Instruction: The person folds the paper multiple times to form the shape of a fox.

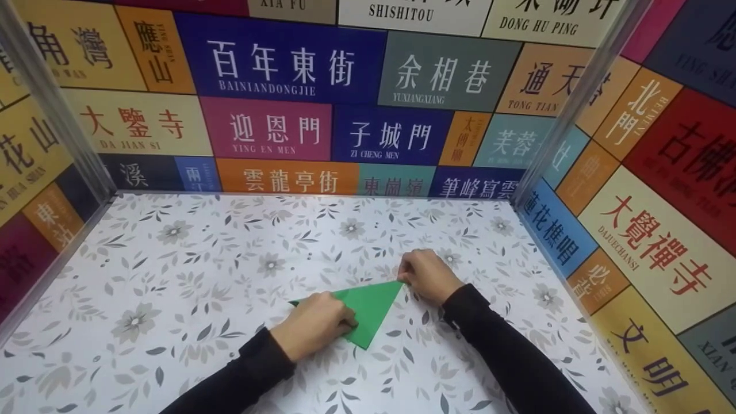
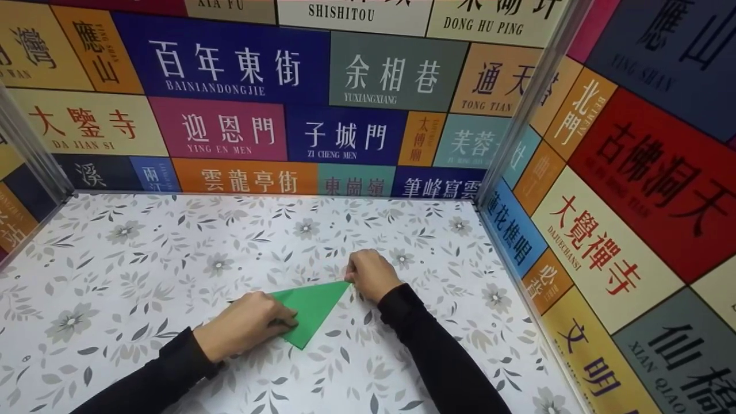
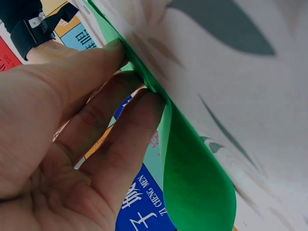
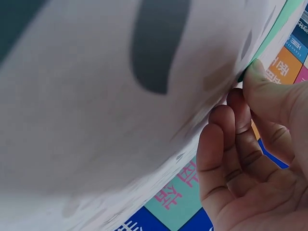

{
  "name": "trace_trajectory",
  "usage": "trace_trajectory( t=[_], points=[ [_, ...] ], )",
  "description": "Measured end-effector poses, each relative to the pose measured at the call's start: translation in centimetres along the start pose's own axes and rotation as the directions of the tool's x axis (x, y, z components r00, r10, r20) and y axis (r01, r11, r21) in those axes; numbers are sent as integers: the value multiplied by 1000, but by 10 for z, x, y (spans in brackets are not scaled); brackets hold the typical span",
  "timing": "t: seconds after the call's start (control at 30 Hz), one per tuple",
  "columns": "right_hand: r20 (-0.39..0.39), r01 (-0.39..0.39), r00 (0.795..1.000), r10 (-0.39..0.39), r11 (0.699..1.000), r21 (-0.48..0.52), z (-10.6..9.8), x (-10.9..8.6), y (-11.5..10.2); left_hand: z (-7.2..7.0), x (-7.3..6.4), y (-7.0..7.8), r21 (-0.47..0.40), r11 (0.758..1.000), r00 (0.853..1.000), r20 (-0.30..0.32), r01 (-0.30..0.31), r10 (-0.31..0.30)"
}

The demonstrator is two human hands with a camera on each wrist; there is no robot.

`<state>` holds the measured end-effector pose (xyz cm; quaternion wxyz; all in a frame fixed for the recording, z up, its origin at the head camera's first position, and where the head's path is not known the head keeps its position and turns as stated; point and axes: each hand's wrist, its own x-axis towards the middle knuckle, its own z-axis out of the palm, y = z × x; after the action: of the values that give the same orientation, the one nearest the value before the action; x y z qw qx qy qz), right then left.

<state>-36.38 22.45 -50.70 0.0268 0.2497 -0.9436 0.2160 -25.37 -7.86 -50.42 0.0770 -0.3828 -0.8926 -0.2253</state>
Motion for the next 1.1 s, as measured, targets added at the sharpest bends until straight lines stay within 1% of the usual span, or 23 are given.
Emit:
trace_trajectory(
  t=[0.07, 0.2, 0.33, 0.47, 0.63, 0.73, 0.87, 0.97, 1.1],
  points=[
    [-15, 2, 1000, -2, 1000, -11, -1, -1, 2, 0, 0, 0, -4, 1000, 1000, -1, -4, 4],
    [-33, -24, 999, 23, 1000, -15, -2, -3, 7, 1, 1, 0, -16, 1000, 1000, 9, 12, -11],
    [-25, -44, 999, 43, 999, -10, -3, -2, 8, -1, 0, 1, -22, 999, 999, 20, 29, -28],
    [-15, -54, 998, 54, 998, -12, -4, -1, 7, -2, 0, 1, -22, 999, 999, 26, 38, -38],
    [-31, -74, 997, 73, 997, -26, -2, -2, 5, -2, 0, 1, -26, 999, 998, 31, 47, -46],
    [-46, -101, 994, 100, 994, -30, -1, -5, 2, -2, 0, 2, -34, 998, 998, 35, 51, -50],
    [-56, -114, 992, 112, 993, -33, -3, -7, -2, -1, 0, 1, -28, 999, 999, 25, 34, -34],
    [-64, -108, 992, 106, 993, -37, -3, -8, -2, -1, 1, 1, -22, 999, 1000, 19, 24, -23],
    [-84, -98, 992, 94, 994, -41, -4, -10, -6, -1, 1, 1, -23, 999, 999, 23, 34, -33]
  ],
)
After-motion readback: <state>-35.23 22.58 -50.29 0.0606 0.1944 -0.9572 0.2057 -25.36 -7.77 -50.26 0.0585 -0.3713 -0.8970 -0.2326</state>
